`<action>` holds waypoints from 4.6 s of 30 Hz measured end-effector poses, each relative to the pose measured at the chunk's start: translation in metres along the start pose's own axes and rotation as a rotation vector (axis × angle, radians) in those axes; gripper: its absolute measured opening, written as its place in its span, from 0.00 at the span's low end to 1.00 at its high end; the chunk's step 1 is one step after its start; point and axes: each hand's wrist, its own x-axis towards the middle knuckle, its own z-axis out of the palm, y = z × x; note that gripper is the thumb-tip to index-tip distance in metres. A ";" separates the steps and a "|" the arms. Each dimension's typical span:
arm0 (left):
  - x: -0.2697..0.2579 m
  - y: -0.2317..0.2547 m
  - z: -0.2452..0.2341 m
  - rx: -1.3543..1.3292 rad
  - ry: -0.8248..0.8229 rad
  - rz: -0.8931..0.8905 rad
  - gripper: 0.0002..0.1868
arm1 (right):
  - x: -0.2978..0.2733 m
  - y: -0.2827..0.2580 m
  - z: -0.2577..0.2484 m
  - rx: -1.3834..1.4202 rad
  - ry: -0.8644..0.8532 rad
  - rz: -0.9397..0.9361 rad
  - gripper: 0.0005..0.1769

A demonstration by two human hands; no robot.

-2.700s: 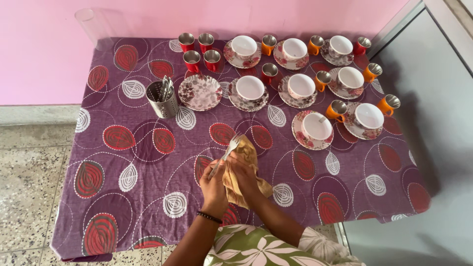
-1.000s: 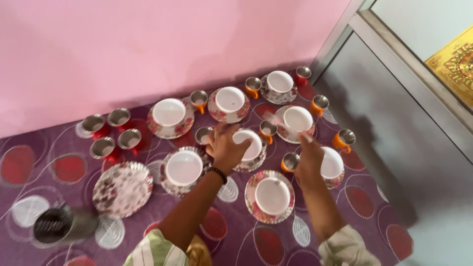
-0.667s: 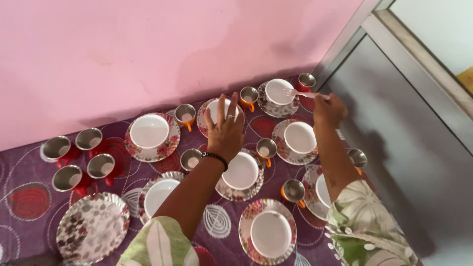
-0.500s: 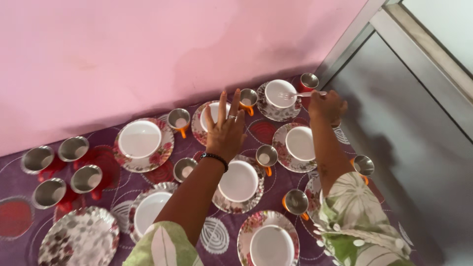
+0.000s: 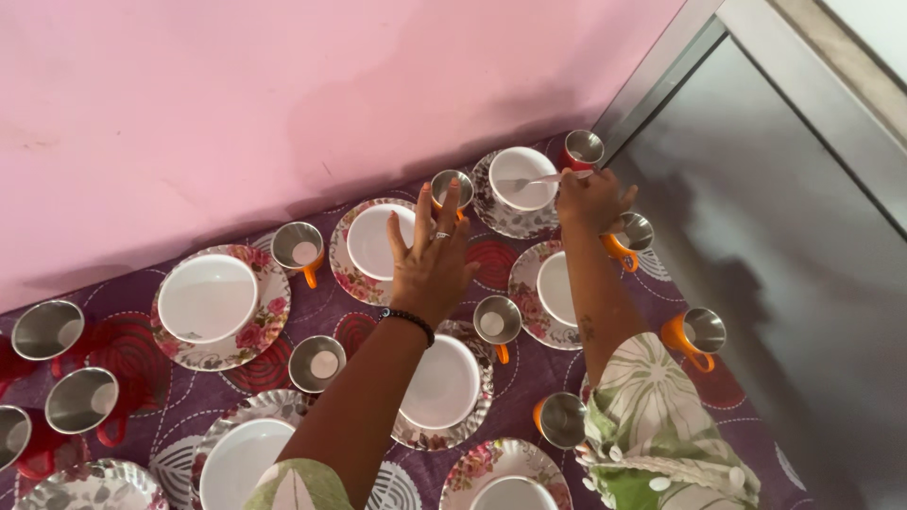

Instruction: The person wipes metal forks and spoons with a cloth and places them into a metal cutlery holder on a table. The table is set with multiple cups, saucers, and small metal cups.

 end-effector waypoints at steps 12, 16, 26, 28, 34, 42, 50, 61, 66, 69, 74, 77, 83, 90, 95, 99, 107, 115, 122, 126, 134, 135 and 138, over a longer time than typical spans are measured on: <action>-0.002 0.007 -0.002 -0.009 0.075 0.035 0.32 | -0.011 -0.004 -0.013 -0.190 0.003 -0.010 0.20; -0.002 0.009 -0.004 -0.023 0.075 0.031 0.31 | -0.013 -0.005 -0.013 -0.239 0.002 0.013 0.23; -0.009 0.006 -0.006 -0.023 0.053 0.022 0.30 | -0.023 -0.004 -0.014 -0.249 0.022 -0.013 0.32; -0.009 0.006 -0.006 -0.023 0.052 0.022 0.30 | -0.024 -0.004 -0.015 -0.280 0.021 -0.017 0.33; -0.009 0.007 -0.007 -0.027 0.096 0.031 0.30 | -0.020 0.000 -0.008 -0.228 0.019 0.055 0.38; -0.008 0.019 -0.024 -0.026 0.025 -0.016 0.39 | -0.054 -0.011 -0.033 -0.245 0.035 -0.300 0.50; -0.012 0.029 -0.050 -0.055 -0.066 -0.078 0.57 | -0.086 -0.030 -0.067 -0.397 -0.192 -0.454 0.52; -0.034 0.035 -0.096 0.036 -0.186 -0.114 0.64 | -0.121 -0.043 -0.105 -0.466 -0.320 -0.427 0.58; -0.058 0.039 -0.121 0.126 -0.170 -0.133 0.65 | -0.148 -0.053 -0.131 -0.459 -0.390 -0.427 0.59; -0.073 0.042 -0.141 0.154 -0.179 -0.157 0.67 | -0.164 -0.059 -0.148 -0.419 -0.408 -0.441 0.61; -0.104 0.041 -0.170 0.100 -0.110 -0.198 0.67 | -0.200 -0.067 -0.181 -0.407 -0.415 -0.462 0.61; -0.128 0.041 -0.183 0.120 -0.010 -0.195 0.66 | -0.227 -0.070 -0.207 -0.393 -0.439 -0.499 0.61; -0.183 0.036 -0.216 0.138 0.022 -0.261 0.66 | -0.276 -0.073 -0.233 -0.387 -0.465 -0.547 0.62; -0.268 0.030 -0.239 0.122 -0.022 -0.343 0.66 | -0.327 -0.019 -0.211 -0.373 0.029 -1.043 0.63; -0.332 0.024 -0.231 0.105 -0.183 -0.445 0.68 | -0.384 0.000 -0.200 -0.239 -0.310 -0.826 0.62; -0.385 0.013 -0.212 0.075 -0.244 -0.533 0.67 | -0.444 0.005 -0.216 -0.253 -0.508 -0.743 0.62; -0.453 -0.007 -0.190 0.074 -0.212 -0.637 0.65 | -0.535 0.008 -0.232 -0.420 -0.722 -0.697 0.60; -0.495 -0.055 -0.190 0.119 0.014 -0.666 0.63 | -0.595 -0.004 -0.203 -0.321 -0.711 -0.875 0.59; -0.521 -0.133 -0.211 0.219 0.114 -0.765 0.66 | -0.618 -0.056 -0.149 -0.228 -0.588 -1.064 0.56; -0.525 -0.172 -0.222 0.154 0.166 -0.787 0.67 | -0.632 -0.088 -0.114 -0.159 -0.518 -1.150 0.45; -0.516 -0.211 -0.224 0.167 0.192 -0.762 0.69 | -0.672 -0.137 -0.074 0.048 -0.519 -1.125 0.22; -0.516 -0.213 -0.224 0.158 0.176 -0.772 0.69 | -0.678 -0.142 -0.075 0.019 -0.548 -1.075 0.20; -0.517 -0.220 -0.222 0.155 0.152 -0.775 0.69 | -0.689 -0.154 -0.073 -0.021 -0.576 -1.003 0.18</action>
